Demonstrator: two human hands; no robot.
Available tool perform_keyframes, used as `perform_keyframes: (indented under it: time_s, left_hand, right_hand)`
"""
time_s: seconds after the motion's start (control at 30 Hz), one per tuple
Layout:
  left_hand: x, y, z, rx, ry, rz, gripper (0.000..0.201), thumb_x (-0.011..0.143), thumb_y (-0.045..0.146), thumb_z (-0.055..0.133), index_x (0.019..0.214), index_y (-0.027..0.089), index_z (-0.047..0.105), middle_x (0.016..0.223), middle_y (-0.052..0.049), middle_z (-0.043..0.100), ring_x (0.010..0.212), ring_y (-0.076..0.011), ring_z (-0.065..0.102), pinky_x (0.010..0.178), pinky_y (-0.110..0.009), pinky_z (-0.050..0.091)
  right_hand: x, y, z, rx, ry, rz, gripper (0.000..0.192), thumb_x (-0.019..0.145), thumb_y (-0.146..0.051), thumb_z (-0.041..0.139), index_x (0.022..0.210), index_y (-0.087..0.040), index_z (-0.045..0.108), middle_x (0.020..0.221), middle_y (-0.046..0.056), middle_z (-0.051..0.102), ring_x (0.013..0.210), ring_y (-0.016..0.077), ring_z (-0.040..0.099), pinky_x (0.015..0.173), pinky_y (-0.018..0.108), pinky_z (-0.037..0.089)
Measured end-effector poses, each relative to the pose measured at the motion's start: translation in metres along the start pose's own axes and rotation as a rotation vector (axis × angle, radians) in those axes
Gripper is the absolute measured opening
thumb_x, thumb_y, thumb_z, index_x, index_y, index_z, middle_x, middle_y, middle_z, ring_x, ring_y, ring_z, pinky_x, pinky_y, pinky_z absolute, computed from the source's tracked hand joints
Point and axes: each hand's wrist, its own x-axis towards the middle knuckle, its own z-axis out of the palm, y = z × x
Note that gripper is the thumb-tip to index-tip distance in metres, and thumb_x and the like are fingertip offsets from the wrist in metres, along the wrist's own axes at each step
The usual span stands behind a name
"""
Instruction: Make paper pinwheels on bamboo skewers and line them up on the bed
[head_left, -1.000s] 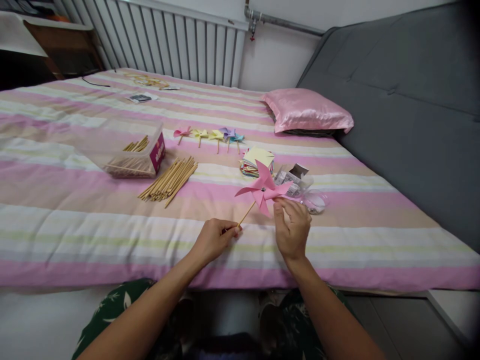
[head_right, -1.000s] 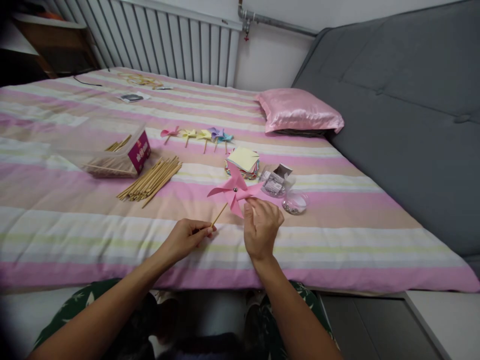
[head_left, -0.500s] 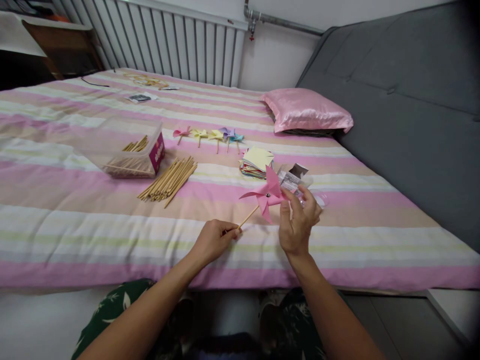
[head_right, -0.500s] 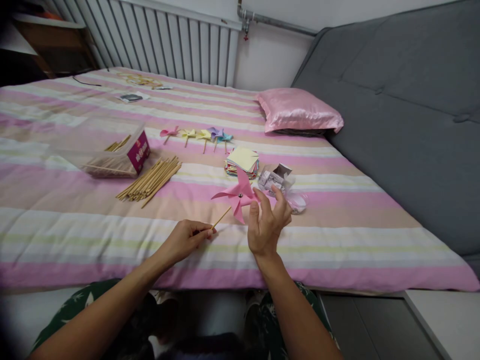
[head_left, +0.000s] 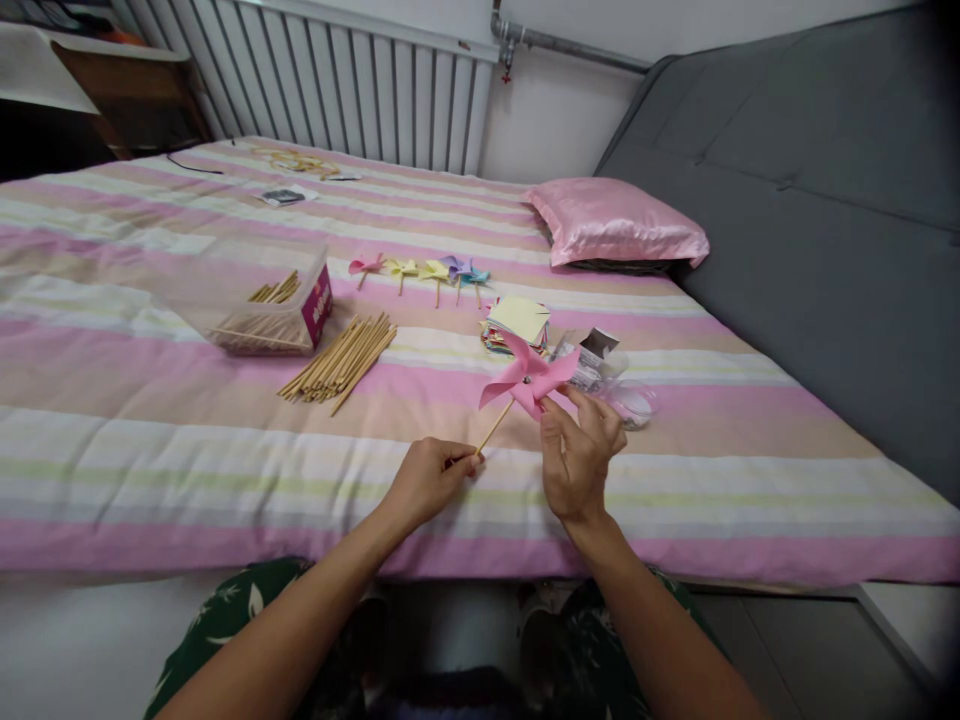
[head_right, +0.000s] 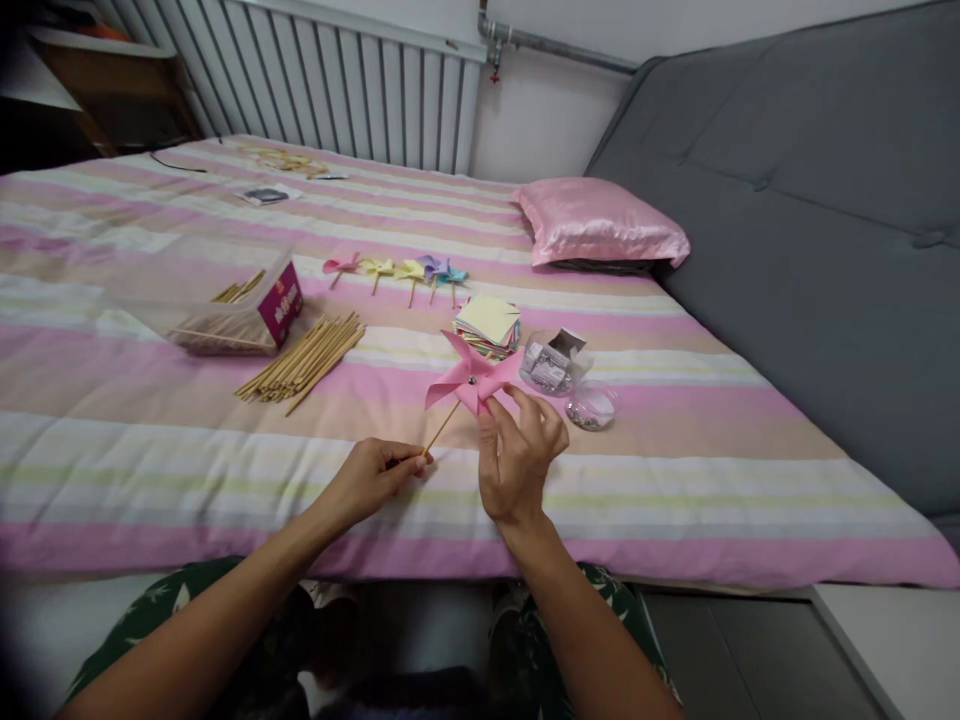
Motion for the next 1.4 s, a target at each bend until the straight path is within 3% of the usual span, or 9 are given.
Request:
perform_keyframes:
  time_s: [0.17, 0.3, 0.5, 0.57, 0.83, 1.4]
  left_hand:
    - [0.001, -0.001, 0.000, 0.000, 0.005, 0.003, 0.030, 0.079, 0.032, 0.048, 0.077, 0.014, 0.073, 0.053, 0.003, 0.050, 0.048, -0.0090, 0.035, 0.047, -0.021, 0.027]
    - [0.000, -0.002, 0.000, 0.020, 0.000, 0.023, 0.030, 0.079, 0.031, 0.048, 0.075, 0.014, 0.072, 0.054, 0.002, 0.052, 0.050, -0.0104, 0.041, 0.050, -0.021, 0.029]
    - [0.000, -0.002, 0.001, 0.042, -0.028, 0.054, 0.029, 0.079, 0.029, 0.048, 0.078, 0.015, 0.073, 0.067, -0.002, 0.066, 0.062, -0.0159, 0.055, 0.058, -0.022, 0.035]
    - [0.000, 0.000, 0.002, 0.074, -0.051, 0.062, 0.029, 0.080, 0.030, 0.047, 0.076, 0.015, 0.072, 0.067, -0.002, 0.067, 0.062, -0.0161, 0.056, 0.058, -0.022, 0.035]
    - [-0.001, 0.001, 0.002, 0.086, -0.093, 0.090, 0.028, 0.080, 0.029, 0.047, 0.075, 0.015, 0.071, 0.074, -0.004, 0.071, 0.065, -0.0166, 0.059, 0.060, -0.023, 0.037]
    - [-0.001, 0.001, 0.003, 0.107, -0.082, 0.094, 0.029, 0.081, 0.029, 0.047, 0.074, 0.015, 0.072, 0.071, -0.004, 0.070, 0.064, -0.0164, 0.058, 0.057, -0.022, 0.035]
  right_hand:
    - [0.000, 0.001, 0.000, 0.019, 0.014, 0.000, 0.032, 0.090, -0.035, 0.039, 0.099, -0.024, 0.067, 0.117, 0.007, 0.058, 0.114, 0.0283, 0.039, 0.095, 0.049, 0.025]
    - [0.004, 0.006, -0.001, 0.142, 0.067, 0.108, 0.028, 0.086, -0.039, 0.046, 0.097, -0.022, 0.065, 0.108, 0.008, 0.062, 0.108, 0.0270, 0.047, 0.094, 0.048, 0.030]
    - [0.012, 0.015, 0.006, 0.905, -0.016, 0.511, 0.028, 0.073, -0.038, 0.064, 0.090, -0.016, 0.061, 0.084, 0.004, 0.066, 0.078, 0.0171, 0.059, 0.075, 0.033, 0.045]
    - [0.012, 0.015, 0.010, 1.037, 0.013, 0.608, 0.029, 0.066, -0.034, 0.071, 0.086, -0.015, 0.062, 0.080, 0.002, 0.066, 0.074, 0.0150, 0.059, 0.073, 0.031, 0.046]
    - [0.011, 0.014, 0.010, 1.020, 0.037, 0.678, 0.023, 0.061, -0.032, 0.075, 0.070, -0.014, 0.064, 0.067, 0.001, 0.064, 0.063, 0.0139, 0.059, 0.059, 0.027, 0.047]
    - [0.011, 0.013, 0.008, 0.981, 0.096, 0.692, 0.023, 0.057, -0.031, 0.078, 0.064, -0.013, 0.064, 0.063, -0.001, 0.061, 0.060, 0.0120, 0.055, 0.055, 0.025, 0.045]
